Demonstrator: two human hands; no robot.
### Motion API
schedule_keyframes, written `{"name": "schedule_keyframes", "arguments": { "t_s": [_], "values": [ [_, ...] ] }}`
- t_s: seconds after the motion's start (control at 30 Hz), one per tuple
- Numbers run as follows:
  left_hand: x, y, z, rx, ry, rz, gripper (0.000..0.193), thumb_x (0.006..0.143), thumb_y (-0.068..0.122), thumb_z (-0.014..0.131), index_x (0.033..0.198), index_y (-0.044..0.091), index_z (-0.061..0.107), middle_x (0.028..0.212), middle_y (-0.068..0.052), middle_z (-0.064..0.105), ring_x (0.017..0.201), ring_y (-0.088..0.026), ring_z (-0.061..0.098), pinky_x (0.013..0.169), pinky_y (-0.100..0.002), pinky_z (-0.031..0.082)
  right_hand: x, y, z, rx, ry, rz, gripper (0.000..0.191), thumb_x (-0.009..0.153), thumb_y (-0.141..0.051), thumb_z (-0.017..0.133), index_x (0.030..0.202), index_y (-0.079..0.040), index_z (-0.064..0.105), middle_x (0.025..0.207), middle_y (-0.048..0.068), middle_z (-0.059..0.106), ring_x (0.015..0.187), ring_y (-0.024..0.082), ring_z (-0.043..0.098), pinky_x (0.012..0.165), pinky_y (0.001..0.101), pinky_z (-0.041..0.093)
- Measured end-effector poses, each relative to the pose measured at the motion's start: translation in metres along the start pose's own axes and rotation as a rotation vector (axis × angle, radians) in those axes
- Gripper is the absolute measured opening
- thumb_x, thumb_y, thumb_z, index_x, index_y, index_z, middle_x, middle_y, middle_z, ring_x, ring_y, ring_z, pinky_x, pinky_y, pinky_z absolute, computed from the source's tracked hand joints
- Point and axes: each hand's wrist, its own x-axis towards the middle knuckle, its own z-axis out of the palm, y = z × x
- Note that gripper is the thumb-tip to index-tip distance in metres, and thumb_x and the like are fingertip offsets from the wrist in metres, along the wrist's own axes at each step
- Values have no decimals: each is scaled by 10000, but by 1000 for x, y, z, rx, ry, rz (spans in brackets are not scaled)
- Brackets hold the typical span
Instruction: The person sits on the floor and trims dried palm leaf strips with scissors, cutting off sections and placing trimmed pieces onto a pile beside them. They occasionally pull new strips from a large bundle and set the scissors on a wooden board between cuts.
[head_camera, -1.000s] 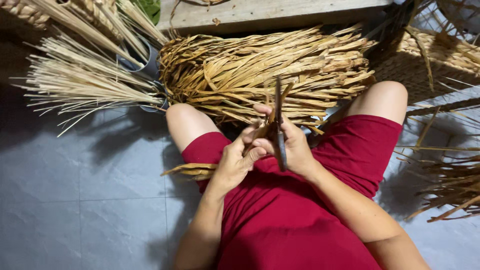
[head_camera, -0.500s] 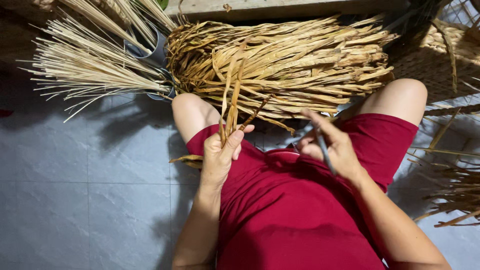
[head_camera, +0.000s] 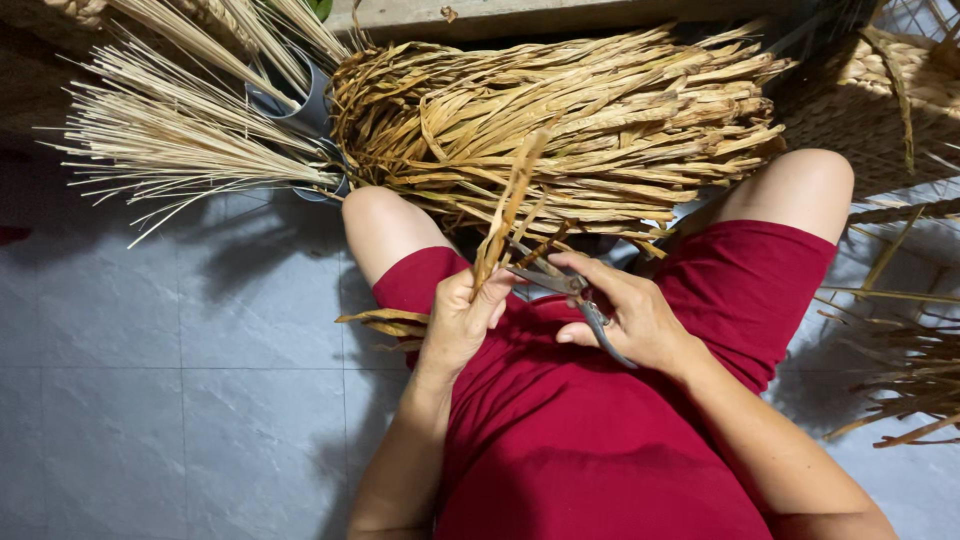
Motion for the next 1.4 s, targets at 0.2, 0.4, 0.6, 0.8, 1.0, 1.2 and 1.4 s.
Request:
{"name": "schedule_keyframes", "arguments": {
  "t_s": [0.2,0.4,0.6,0.8,1.0,1.2,1.4],
  "values": [
    [0,-2,2,-53,-28,-13,224,1073,232,636,1050,14,686,683,78,495,567,-19,410,494,-215,307,-13,19,16,32,-11,145,778,712,-437,890,1363,-105,621,715,58,586,599,158,575,610,295,512],
    [-6,18,0,-10,-78,14,362,1068,319,596,1239,22,711,662,105,444,556,-5,365,499,-203,265,-26,34,16,166,47,122,735,751,-383,876,1373,-93,613,753,8,620,624,98,570,584,264,496],
    [-14,27,-6,53,-171,47,457,1076,413,557,1284,36,708,636,117,435,550,5,361,508,-190,260,-20,35,-4,321,5,172,812,810,-321,837,1496,-66,486,1131,60,645,953,135,639,858,281,544],
    [-17,24,-6,-8,-269,-22,411,1057,352,611,1283,22,706,714,109,515,571,4,350,514,-194,260,-13,30,-11,283,24,119,837,825,-351,823,1517,-51,460,1217,71,634,1008,148,647,906,292,530],
    [-17,22,-10,16,-344,-39,399,1082,341,613,1303,22,705,766,101,553,613,3,372,539,-197,280,-13,30,-9,334,44,181,695,772,-389,858,1358,-76,651,803,-3,563,694,78,513,640,246,462],
    [-17,13,-23,-102,-316,-113,418,1072,357,572,1277,16,700,779,69,615,529,10,341,477,-181,249,-27,39,3,400,91,160,609,771,-354,867,1264,-46,687,729,-59,520,677,53,487,626,221,445],
    [-19,4,-43,-170,-271,-26,423,1070,371,580,1334,48,653,1180,-96,749,588,-9,423,522,-170,350,-41,52,5,842,81,353,648,814,-267,857,1355,-5,616,804,-29,531,683,67,474,615,213,393]
  ]
}}
